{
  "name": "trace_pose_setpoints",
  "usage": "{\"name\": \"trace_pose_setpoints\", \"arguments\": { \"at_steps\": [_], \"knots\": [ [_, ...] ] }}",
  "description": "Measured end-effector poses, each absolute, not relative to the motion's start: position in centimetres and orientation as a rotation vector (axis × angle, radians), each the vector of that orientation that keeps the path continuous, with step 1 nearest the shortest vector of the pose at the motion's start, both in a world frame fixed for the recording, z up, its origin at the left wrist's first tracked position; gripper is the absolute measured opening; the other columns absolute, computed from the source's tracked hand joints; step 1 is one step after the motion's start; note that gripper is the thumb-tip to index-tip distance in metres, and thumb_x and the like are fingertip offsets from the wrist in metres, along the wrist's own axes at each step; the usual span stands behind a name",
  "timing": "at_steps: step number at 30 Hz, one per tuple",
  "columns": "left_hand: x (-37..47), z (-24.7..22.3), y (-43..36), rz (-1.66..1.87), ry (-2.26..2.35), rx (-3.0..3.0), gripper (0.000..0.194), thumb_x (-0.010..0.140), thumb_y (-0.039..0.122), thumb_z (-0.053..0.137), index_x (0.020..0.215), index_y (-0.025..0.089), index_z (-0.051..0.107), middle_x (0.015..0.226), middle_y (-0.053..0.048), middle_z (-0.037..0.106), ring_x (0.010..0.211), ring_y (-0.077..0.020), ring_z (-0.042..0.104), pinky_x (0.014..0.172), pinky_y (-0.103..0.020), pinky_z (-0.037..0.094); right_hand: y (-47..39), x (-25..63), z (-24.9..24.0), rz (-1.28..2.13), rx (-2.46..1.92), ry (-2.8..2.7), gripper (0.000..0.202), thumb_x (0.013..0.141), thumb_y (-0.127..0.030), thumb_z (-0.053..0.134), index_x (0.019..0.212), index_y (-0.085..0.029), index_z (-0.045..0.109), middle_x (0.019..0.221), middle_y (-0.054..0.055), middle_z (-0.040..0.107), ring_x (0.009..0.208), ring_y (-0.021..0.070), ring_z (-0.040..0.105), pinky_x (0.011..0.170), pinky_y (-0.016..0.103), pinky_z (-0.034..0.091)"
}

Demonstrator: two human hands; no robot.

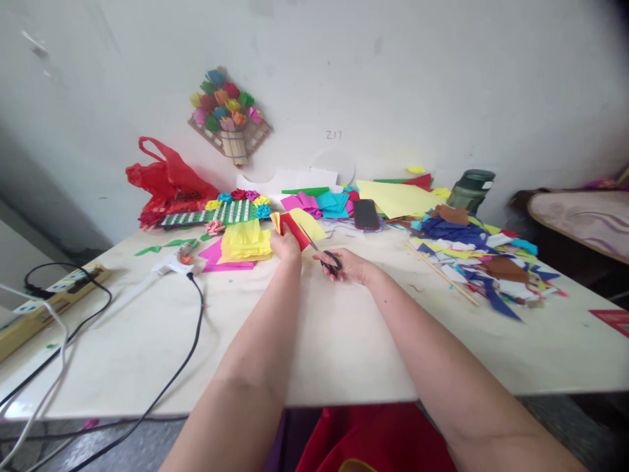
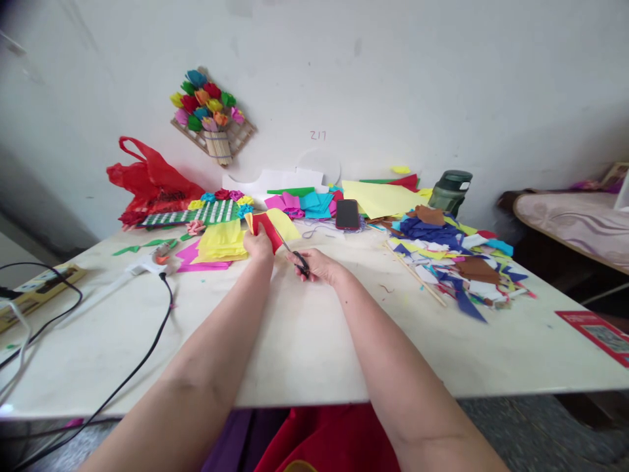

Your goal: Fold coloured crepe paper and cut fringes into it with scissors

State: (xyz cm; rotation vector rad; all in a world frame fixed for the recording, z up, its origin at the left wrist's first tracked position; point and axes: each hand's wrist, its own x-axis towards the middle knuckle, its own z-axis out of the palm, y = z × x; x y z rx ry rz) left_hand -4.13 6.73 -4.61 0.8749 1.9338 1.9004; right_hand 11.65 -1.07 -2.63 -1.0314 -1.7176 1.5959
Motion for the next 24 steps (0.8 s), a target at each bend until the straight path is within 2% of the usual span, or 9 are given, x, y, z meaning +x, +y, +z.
{"name": "trace_pose_setpoints", "arguments": {
  "at_steps": [24],
  "knots": [
    [-4.1,-4.69,6.7,1.946,1.896,0.826,0.025,0.08,0.039,0.044,0.075,0.017,0.055,0.07,-0.006,0.058,0.069,-0.019,0.059,0.069,-0.032,0.046,-1.1,11.44,-2.73,1.587,-1.044,-1.721,0.031,0.076,-0.045,0.055,0.073,-0.014,0.053,0.054,-0.005,0.05,0.039,0.0039,0.045,0.031,0.015,0.024]
  ]
}}
